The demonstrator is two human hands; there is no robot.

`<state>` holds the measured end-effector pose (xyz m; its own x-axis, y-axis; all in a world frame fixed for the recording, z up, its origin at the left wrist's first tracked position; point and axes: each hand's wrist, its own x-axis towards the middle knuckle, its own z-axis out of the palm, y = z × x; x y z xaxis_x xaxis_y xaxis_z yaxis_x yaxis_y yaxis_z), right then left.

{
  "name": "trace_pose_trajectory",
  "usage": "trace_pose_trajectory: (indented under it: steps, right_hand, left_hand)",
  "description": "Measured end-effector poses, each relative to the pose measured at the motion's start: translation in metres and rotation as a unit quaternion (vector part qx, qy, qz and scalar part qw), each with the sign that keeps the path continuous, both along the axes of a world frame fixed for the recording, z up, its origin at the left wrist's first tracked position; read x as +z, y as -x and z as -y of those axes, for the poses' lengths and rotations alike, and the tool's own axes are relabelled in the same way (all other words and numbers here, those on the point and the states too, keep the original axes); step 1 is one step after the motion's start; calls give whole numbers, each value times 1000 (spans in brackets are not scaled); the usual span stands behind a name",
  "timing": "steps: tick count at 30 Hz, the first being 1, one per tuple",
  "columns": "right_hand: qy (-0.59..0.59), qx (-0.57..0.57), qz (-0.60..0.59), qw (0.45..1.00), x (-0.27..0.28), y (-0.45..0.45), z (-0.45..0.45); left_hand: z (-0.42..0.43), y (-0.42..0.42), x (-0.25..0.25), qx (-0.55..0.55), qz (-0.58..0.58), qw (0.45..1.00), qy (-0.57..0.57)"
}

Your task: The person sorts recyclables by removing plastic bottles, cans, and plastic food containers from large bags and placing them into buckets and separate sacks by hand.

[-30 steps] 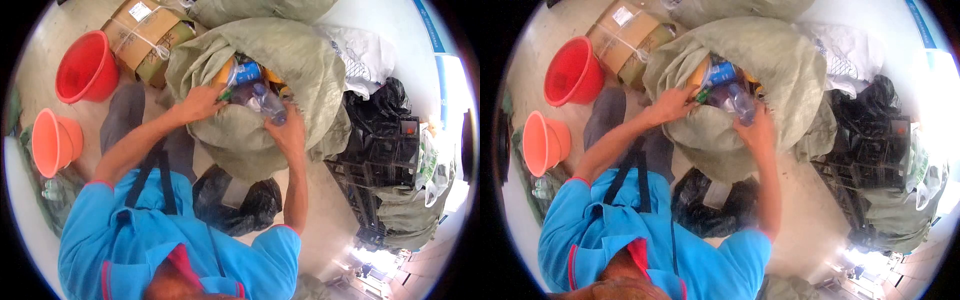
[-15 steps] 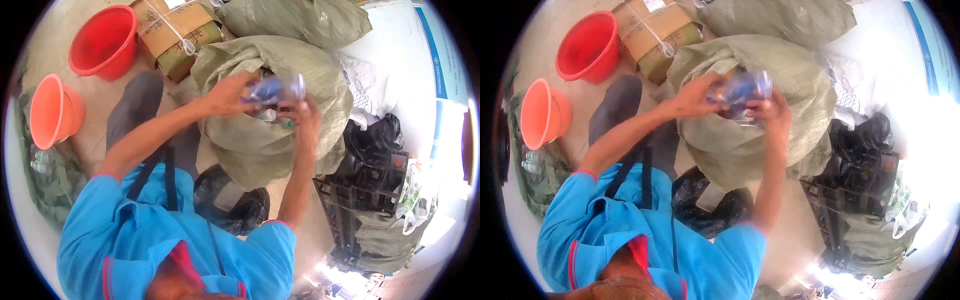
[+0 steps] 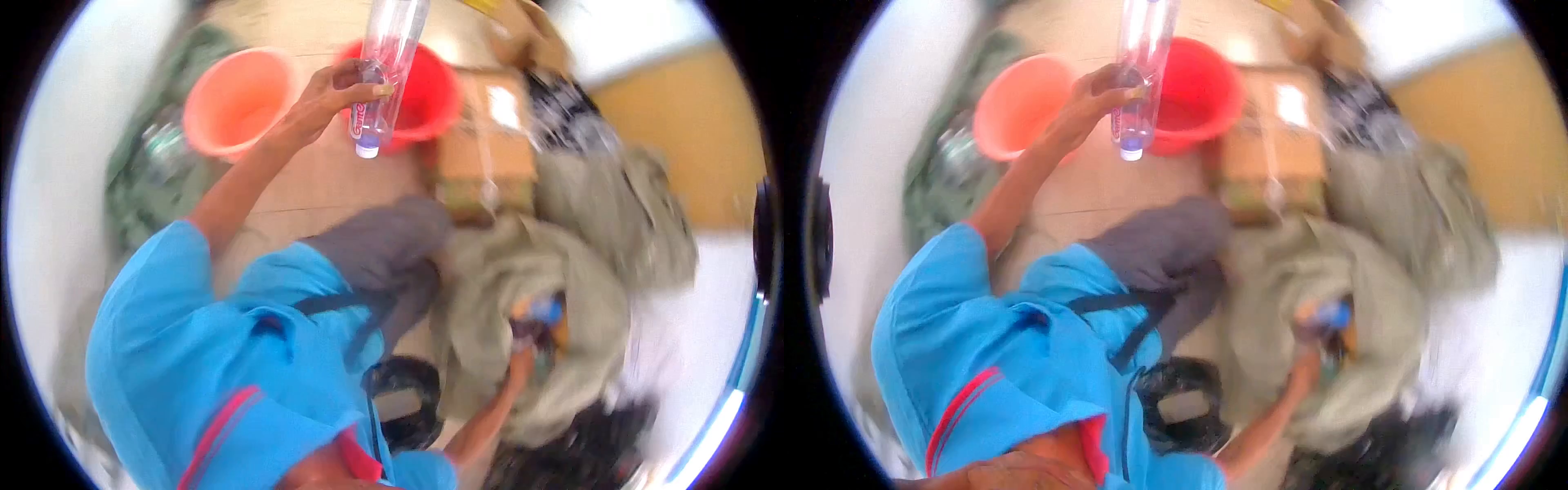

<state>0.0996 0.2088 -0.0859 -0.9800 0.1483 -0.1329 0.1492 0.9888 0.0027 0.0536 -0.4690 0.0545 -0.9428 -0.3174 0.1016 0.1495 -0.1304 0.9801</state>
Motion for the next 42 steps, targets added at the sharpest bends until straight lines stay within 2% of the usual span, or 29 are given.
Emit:
trace_pose_trajectory:
  steps: [1, 3, 4, 5, 6, 7, 8, 10, 12, 13, 14, 15, 16, 17, 18, 20, 21, 24, 26, 27, 30, 31, 33, 36, 37, 38, 39, 41, 42]
  right_hand:
    - [-67, 84, -45, 993, -7, -6, -15]
    - [-63, 53, -14, 997, -12, 5, -13]
    - [-61, 31, 0, 998, -15, 11, -10]
    - [-64, 9, 4, 998, -19, 13, -7]
    - [-64, -7, 13, 998, -21, 17, -5]
    - [-65, -15, 23, 997, -25, 22, 0]
    - [-58, -18, 29, 998, -26, 29, 6]
    - [-41, -24, 37, 998, -25, 38, 8]
    - [11, -32, 37, 999, -21, 38, 5]
    - [55, -43, 40, 997, -16, 36, 2]
    - [139, -67, 42, 987, -15, 38, 1]
    - [237, -105, 40, 965, -15, 37, -1]
    - [279, -116, 32, 953, -11, 37, 4]
    - [273, -110, 26, 955, 0, 32, 13]
    - [174, -42, 8, 984, 10, 26, 20]
    - [19, 23, -7, 1000, 24, 25, 31]
    - [106, 14, -24, 994, 47, 22, 51]
    - [143, -31, -109, 983, 68, 6, 40]
    - [320, -190, -150, 916, 89, -6, 65]
    - [323, -198, -154, 913, 94, -12, 71]
    - [495, -247, -256, 793, 103, -17, 64]
    - [496, -248, -262, 790, 111, -19, 69]
    - [491, -260, -282, 782, 136, -23, 91]
    - [516, -273, -307, 751, 133, -25, 89]
    - [475, -294, -328, 762, 131, -25, 88]
    - [437, -312, -340, 772, 130, -30, 87]
    - [462, -276, -365, 760, 129, -38, 90]
    - [300, -253, -380, 838, 127, -40, 92]
    - [66, -154, -430, 887, 121, -46, 86]
  left_hand:
    - [38, -23, -8, 59, 33, 997, 45]
    - [112, -76, -35, 181, 42, 982, 46]
    - [140, -107, -37, 250, 79, 959, 107]
    - [162, -136, -42, 336, 118, 930, 89]
    - [205, -169, -68, 346, 177, 916, 100]
    - [220, -194, -76, 422, 203, 875, 126]
    - [230, -218, -75, 443, 320, 824, 150]
    - [275, -266, -123, 459, 376, 800, 86]
    - [344, -327, -214, 440, 326, 836, -19]
    - [379, -352, -245, 476, 428, 768, 3]
    - [406, -383, -265, 417, 472, 755, 181]
    - [426, -388, -280, 409, 524, 663, 343]
    - [452, -406, -302, 375, 524, 685, 340]
    - [469, -402, -305, 323, 651, 560, 398]
    - [477, -397, -312, 307, 670, 535, 414]
    - [481, -385, -309, 312, 662, 537, 420]
    - [480, -384, -302, 316, 659, 536, 422]
    - [474, -371, -274, 330, 647, 539, 428]
    - [487, -363, -265, 340, 618, 560, 435]
    - [490, -354, -250, 355, 568, 586, 456]
    - [458, -295, -215, 424, 253, 629, 601]
    - [428, -267, -191, 422, 196, 642, 609]
    - [339, -194, -148, 389, 148, 726, 547]
    - [195, -103, -97, 292, 107, 851, 423]
    - [148, -77, -86, 243, 104, 886, 381]
    - [127, -61, -101, 164, 17, 930, 328]
    - [84, -52, -99, 112, 1, 955, 274]
    - [-2, -38, -93, 11, -16, 988, 155]
    - [-50, -37, -68, -19, 33, 988, 148]
